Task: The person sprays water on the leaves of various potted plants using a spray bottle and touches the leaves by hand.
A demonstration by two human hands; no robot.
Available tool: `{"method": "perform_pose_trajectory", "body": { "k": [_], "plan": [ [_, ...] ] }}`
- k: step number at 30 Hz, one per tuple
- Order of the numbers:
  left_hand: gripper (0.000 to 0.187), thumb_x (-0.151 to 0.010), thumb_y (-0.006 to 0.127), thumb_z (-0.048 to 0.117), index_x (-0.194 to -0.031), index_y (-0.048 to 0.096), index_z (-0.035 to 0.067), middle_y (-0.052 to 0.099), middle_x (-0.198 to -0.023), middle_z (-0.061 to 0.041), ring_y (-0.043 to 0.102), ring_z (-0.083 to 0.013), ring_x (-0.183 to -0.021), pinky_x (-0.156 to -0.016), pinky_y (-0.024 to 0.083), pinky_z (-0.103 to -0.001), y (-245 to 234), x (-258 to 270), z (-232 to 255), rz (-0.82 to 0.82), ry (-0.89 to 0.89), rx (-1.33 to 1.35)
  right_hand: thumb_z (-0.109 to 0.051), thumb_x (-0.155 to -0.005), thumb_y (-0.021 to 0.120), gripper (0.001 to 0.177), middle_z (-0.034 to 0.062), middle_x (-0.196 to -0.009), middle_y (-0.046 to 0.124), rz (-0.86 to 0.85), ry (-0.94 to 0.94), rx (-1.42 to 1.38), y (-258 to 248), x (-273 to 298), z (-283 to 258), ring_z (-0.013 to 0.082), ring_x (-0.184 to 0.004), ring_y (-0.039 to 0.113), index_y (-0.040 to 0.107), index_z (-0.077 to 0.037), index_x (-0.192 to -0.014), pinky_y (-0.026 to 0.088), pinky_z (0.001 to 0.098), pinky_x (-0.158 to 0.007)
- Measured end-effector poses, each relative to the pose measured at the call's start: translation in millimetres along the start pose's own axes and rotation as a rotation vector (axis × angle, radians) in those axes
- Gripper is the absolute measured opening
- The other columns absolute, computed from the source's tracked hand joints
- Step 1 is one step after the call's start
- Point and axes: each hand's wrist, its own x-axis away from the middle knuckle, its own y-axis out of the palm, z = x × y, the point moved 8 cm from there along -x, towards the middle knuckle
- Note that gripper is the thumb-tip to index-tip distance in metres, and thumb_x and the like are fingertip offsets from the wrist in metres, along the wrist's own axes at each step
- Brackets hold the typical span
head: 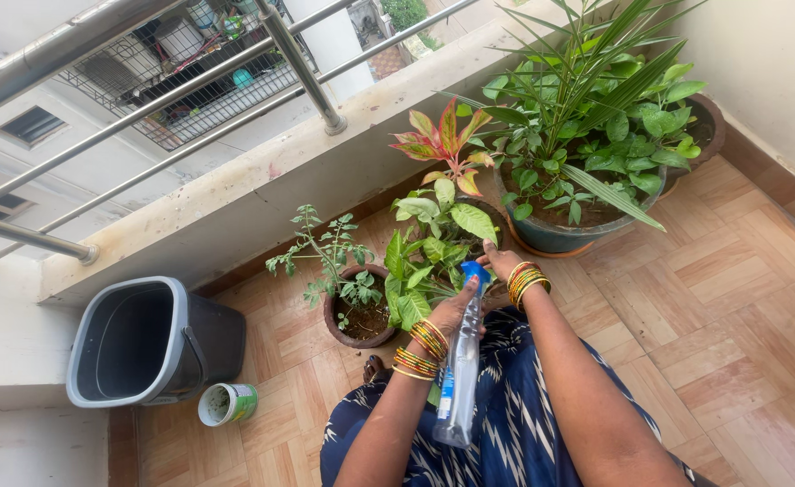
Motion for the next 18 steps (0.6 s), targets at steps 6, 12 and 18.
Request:
{"method": "perform_pose_trajectory", "body": {
  "k": [6, 12, 18],
  "plan": [
    [0.075, -0.076, 0.068, 0.074, -0.099, 0.067, 0.003, 0.073, -0.081, -0.005, 0.068, -0.0162, -0.053, -0.049, 0.058, -0.030, 8, 7, 15, -0.032, 0.041, 0.031, -0.079, -0.096, 0.023, 0.090, 0.0185, -0.124, 0.074, -0.012, -0.005, -0.023, 2, -11, 7, 0.0328, -0.122, 0.065, 0.080, -0.013, -0.114, 0.044, 0.0443, -0.110],
    [0.077, -0.083, 0.071, 0.074, -0.099, 0.061, -0.001, 0.064, -0.078, -0.009, 0.070, -0.0190, -0.055, -0.052, 0.060, -0.033, 4, 0, 18, -0.005, 0.060, 0.058, -0.082, -0.094, 0.019, 0.094, 0.0230, -0.128, 0.069, 0.016, 0.000, 0.042, 4, -14, 6, 0.0377, -0.122, 0.062, 0.079, -0.015, -0.120, 0.040, 0.0444, -0.114],
    [0.079, -0.076, 0.068, 0.075, -0.102, 0.066, 0.001, 0.074, -0.087, -0.007, 0.067, -0.0158, -0.054, -0.051, 0.059, -0.031, -1, 3, 26, -0.033, 0.053, 0.130, -0.082, -0.093, 0.020, 0.096, 0.0208, -0.119, 0.077, -0.033, 0.024, -0.083, 8, -16, 8, 0.0348, -0.114, 0.070, 0.078, -0.010, -0.117, 0.050, 0.0467, -0.106]
  ]
}}
